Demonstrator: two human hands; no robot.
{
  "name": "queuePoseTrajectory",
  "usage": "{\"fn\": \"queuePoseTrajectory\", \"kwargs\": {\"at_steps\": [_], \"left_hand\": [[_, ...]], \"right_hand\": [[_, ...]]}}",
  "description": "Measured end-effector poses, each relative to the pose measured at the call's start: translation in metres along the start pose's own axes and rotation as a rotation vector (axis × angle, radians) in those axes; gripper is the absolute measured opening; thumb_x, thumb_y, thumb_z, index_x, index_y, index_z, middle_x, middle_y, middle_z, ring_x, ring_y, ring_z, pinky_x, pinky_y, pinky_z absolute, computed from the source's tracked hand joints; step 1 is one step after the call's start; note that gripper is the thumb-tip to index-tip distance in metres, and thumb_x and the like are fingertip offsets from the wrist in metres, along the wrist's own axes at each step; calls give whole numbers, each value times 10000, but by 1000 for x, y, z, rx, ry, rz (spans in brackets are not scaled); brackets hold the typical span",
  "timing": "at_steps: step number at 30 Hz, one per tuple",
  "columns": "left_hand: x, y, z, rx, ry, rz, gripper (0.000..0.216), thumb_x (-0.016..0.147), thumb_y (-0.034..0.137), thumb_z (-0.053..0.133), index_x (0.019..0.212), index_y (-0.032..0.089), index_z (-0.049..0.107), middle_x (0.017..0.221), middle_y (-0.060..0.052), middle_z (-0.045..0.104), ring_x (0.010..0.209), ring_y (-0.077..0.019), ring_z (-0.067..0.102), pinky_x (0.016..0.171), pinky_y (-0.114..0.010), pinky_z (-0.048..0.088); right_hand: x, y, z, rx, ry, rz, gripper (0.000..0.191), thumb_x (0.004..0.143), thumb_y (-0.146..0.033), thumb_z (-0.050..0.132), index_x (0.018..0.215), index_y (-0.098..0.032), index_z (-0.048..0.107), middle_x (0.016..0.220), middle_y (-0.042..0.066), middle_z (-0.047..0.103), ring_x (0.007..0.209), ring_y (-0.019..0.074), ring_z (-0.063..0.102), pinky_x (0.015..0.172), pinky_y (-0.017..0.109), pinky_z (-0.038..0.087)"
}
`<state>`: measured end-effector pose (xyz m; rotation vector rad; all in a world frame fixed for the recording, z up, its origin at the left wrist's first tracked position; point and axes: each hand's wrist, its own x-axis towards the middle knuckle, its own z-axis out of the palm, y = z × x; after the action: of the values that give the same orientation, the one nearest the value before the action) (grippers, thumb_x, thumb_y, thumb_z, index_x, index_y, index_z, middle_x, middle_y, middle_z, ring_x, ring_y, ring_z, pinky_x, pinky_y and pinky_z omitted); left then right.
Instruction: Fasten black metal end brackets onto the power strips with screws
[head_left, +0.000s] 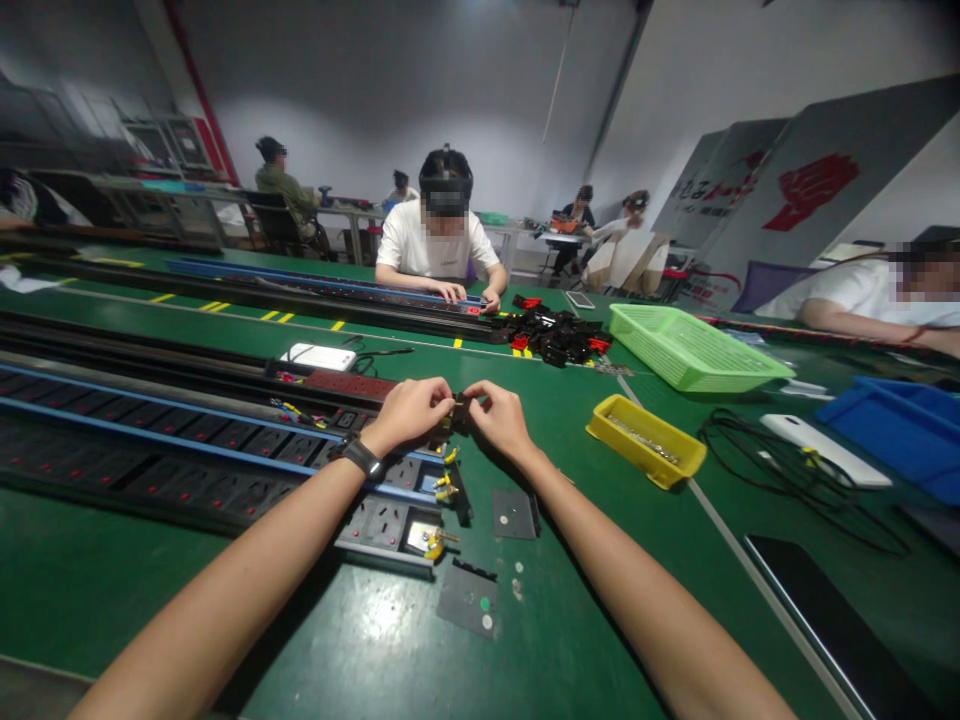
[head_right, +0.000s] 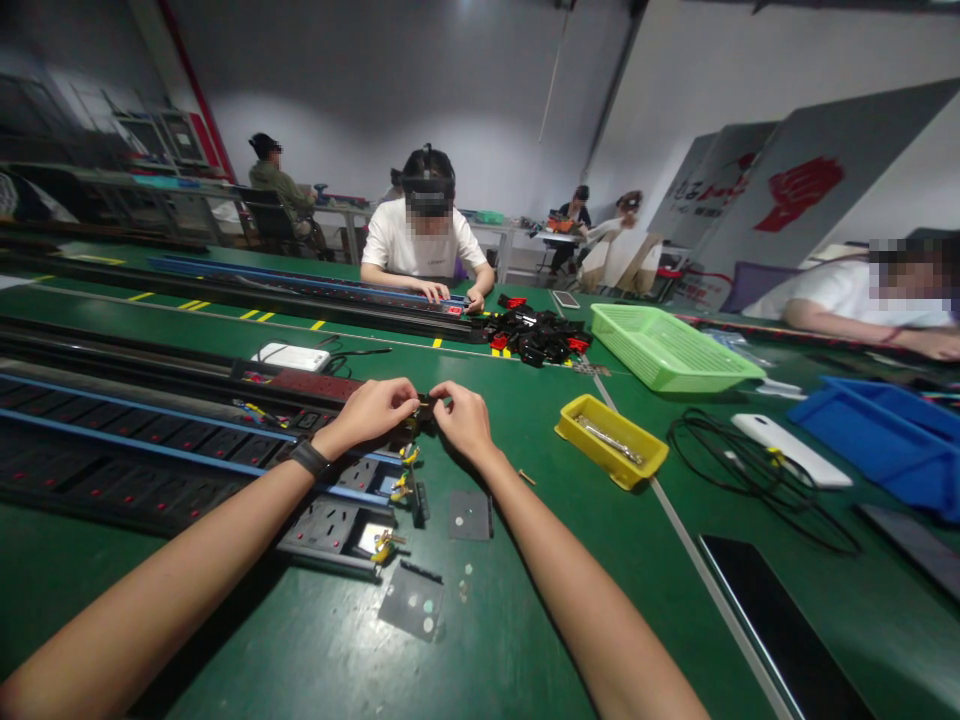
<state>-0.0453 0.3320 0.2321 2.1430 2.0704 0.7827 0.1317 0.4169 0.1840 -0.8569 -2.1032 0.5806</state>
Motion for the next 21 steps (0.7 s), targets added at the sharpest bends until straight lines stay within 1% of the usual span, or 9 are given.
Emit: {"fn": "queuePoseTrajectory", "kwargs": {"at_steps": [5,10,14,16,18,21], "left_hand": [[0,-2,1,-34,19,-19,167,905,375,644,939,239,735,898,-12,773,820,-200,706,639,-251,420],[1,-3,1,-29,5,-39,225,902,439,654,905,241,760,877,-27,775,812,-212,710,636,-255,421],[2,-4,1,-14,2,-19,264,933,436,604,917,247,787,893,-37,779,813,-216,711,654,-263,434],[2,-3,0,-12,-6,3,291,947,414,568,910,233,793,889,-50,778,809,-215,710,650,-264,431],[1,-3,0,-15,-14,22,297,946,382,549,903,223,796,885,-58,777,804,-213,709,644,-262,427],[0,-3,-1,-23,-21,35,286,932,352,546,886,222,797,886,-57,777,808,-213,709,648,-263,428]], "right_hand": [[1,-1,1,42,-7,-55,195,818,-192,548,934,-212,704,943,16,749,706,150,643,722,268,504],[1,-5,5,81,-3,-53,171,816,-187,546,923,-208,678,944,23,728,718,149,645,705,262,508],[0,-5,5,86,-49,-44,196,831,-207,544,979,-210,672,970,24,722,713,144,636,708,266,506],[-2,-3,6,94,-95,-24,247,839,-215,543,1054,-218,663,986,19,720,692,137,628,694,264,502],[-4,1,8,127,-134,5,358,836,-224,559,1188,-228,622,969,8,716,657,128,622,670,259,495],[-7,6,12,251,-150,64,591,812,-242,601,1384,-240,452,961,-15,695,608,106,631,636,245,491]]}}
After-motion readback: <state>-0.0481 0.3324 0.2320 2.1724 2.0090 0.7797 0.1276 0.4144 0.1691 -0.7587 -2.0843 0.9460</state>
